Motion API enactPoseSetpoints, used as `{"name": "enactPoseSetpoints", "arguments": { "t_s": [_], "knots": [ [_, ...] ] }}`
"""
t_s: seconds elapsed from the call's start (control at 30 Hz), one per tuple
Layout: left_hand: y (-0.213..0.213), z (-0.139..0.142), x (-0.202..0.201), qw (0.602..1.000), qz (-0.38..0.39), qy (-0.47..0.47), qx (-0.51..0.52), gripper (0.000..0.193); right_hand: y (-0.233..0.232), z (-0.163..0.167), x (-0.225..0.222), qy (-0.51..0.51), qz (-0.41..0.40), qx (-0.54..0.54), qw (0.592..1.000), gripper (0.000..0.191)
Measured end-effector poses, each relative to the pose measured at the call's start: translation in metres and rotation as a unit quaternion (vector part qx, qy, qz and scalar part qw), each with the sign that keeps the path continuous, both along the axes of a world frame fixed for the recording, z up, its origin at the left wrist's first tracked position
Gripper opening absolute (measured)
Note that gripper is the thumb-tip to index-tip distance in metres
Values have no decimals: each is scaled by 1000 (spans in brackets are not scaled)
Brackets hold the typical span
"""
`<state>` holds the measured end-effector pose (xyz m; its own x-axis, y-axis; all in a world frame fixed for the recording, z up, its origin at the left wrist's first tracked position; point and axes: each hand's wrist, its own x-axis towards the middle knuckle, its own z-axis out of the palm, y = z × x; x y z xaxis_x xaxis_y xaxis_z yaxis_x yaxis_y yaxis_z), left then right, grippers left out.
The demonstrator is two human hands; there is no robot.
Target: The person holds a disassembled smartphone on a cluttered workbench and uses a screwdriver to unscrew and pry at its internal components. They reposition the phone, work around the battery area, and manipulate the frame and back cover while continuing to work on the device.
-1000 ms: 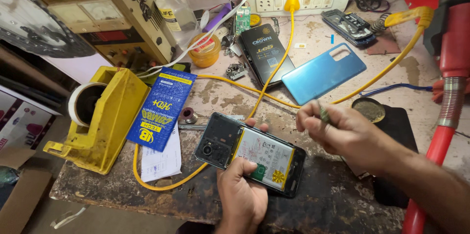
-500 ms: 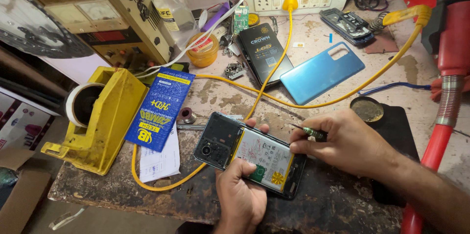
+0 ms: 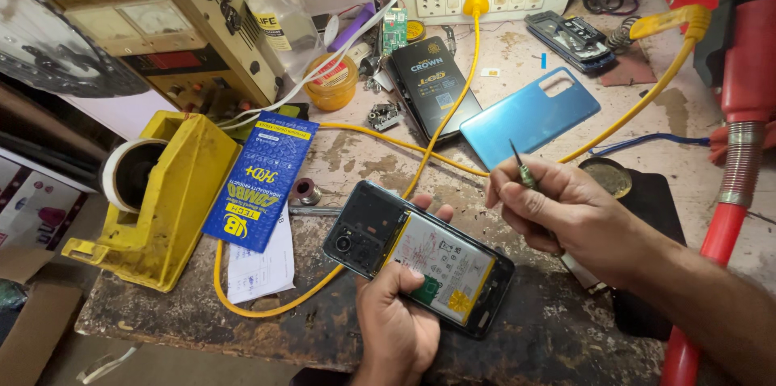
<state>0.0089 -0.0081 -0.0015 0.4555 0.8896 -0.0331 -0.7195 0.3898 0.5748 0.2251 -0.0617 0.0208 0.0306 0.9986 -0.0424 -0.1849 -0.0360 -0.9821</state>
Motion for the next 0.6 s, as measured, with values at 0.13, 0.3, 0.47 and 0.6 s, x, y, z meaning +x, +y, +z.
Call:
{"name": "enactPoseSetpoints", "arguments": {
  "t_s": [0.13, 0.3, 0.47, 0.6],
  "knots": [
    [0, 2, 2, 1000, -24, 11, -5, 84, -3, 2, 4, 102, -5, 34, 994, 22],
    [1, -3, 0, 999, -35, 22, 8, 79, -5, 12, 9, 68, -100, 79, 989, 12],
    [4, -15, 0, 998, 0, 42, -40, 71, -6, 15, 10, 21, -170, 165, 971, 9],
    [4, -21, -1, 999, -2, 38, -23, 62, -9, 19, 11, 27, -226, 255, 940, 8]
  ]
}}
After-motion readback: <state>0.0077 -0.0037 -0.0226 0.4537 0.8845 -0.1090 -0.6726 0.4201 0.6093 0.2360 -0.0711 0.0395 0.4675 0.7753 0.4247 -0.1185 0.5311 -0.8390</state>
